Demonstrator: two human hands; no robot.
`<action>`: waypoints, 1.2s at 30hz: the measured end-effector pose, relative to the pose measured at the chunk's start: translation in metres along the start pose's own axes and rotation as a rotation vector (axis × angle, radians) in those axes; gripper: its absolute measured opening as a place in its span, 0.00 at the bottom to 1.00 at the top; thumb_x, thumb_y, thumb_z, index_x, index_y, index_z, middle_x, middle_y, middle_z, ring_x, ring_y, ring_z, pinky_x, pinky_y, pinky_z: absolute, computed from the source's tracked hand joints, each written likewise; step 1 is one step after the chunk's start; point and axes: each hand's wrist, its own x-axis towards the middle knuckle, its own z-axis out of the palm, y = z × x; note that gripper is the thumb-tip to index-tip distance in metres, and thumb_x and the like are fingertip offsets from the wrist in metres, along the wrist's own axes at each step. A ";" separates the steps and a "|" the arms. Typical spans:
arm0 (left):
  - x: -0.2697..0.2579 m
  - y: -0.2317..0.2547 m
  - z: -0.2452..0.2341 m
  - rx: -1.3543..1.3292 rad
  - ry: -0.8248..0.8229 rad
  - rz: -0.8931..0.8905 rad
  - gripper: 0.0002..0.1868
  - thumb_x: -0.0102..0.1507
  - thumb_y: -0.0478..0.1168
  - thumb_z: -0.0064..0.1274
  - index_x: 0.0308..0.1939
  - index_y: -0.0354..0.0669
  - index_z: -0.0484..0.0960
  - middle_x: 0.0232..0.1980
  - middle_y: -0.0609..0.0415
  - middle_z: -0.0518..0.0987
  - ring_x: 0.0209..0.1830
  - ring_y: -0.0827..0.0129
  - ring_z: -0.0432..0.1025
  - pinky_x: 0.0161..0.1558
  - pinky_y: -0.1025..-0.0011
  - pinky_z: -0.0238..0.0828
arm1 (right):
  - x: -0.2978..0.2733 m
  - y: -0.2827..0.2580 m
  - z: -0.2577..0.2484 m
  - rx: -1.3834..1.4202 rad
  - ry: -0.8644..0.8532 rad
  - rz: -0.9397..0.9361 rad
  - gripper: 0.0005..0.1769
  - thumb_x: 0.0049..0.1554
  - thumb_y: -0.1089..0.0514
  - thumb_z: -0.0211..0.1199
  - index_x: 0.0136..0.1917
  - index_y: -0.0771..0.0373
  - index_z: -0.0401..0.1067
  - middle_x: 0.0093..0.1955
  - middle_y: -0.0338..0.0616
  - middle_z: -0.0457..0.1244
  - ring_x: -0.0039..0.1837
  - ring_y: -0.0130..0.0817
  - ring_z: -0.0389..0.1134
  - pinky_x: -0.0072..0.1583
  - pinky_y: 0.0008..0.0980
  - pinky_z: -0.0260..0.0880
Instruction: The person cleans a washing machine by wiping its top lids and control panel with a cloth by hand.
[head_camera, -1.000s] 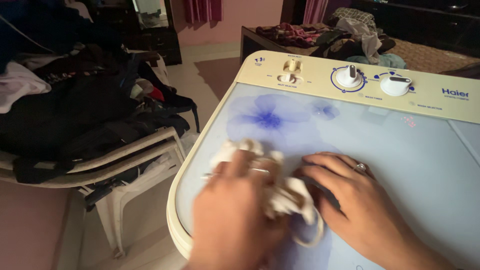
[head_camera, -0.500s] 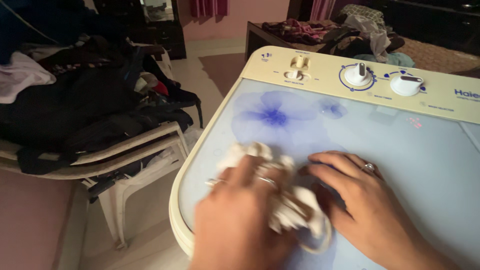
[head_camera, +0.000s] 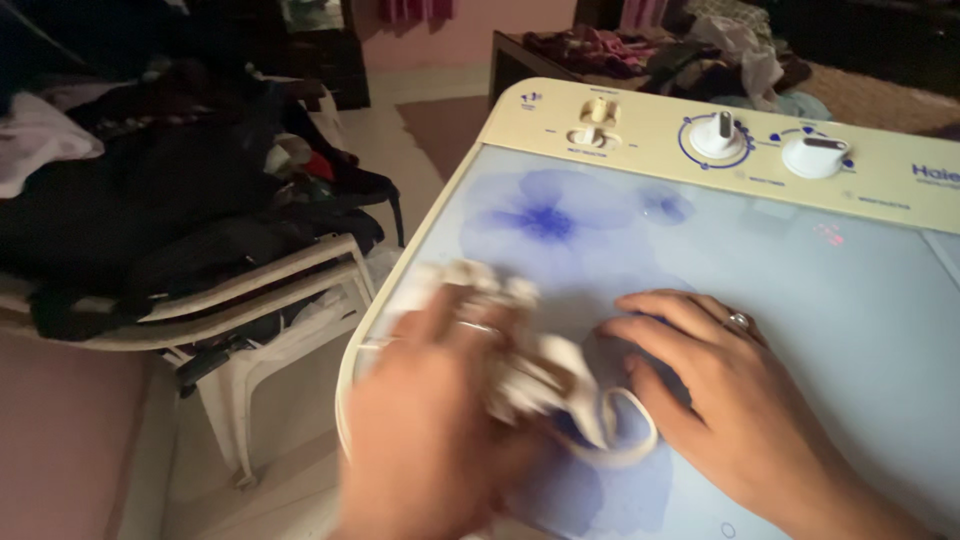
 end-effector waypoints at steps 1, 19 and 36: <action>0.000 -0.008 -0.009 0.040 0.005 -0.148 0.34 0.37 0.46 0.73 0.48 0.51 0.84 0.53 0.50 0.78 0.46 0.49 0.77 0.41 0.52 0.75 | 0.000 -0.003 0.000 0.013 0.003 0.003 0.19 0.52 0.61 0.61 0.58 0.63 0.76 0.66 0.43 0.66 0.68 0.46 0.65 0.66 0.45 0.62; 0.025 -0.006 0.001 0.084 -0.099 -0.173 0.33 0.38 0.44 0.72 0.49 0.51 0.83 0.52 0.52 0.78 0.52 0.52 0.75 0.47 0.55 0.75 | 0.005 -0.012 -0.005 0.011 0.034 0.019 0.16 0.50 0.68 0.57 0.53 0.66 0.75 0.61 0.46 0.67 0.64 0.48 0.67 0.62 0.43 0.64; 0.080 0.009 0.050 0.023 -0.093 -0.032 0.30 0.40 0.45 0.70 0.48 0.52 0.85 0.54 0.49 0.77 0.49 0.47 0.73 0.46 0.52 0.74 | 0.052 0.029 0.014 -0.035 0.101 -0.079 0.26 0.49 0.67 0.56 0.63 0.67 0.68 0.63 0.57 0.66 0.65 0.59 0.65 0.64 0.47 0.64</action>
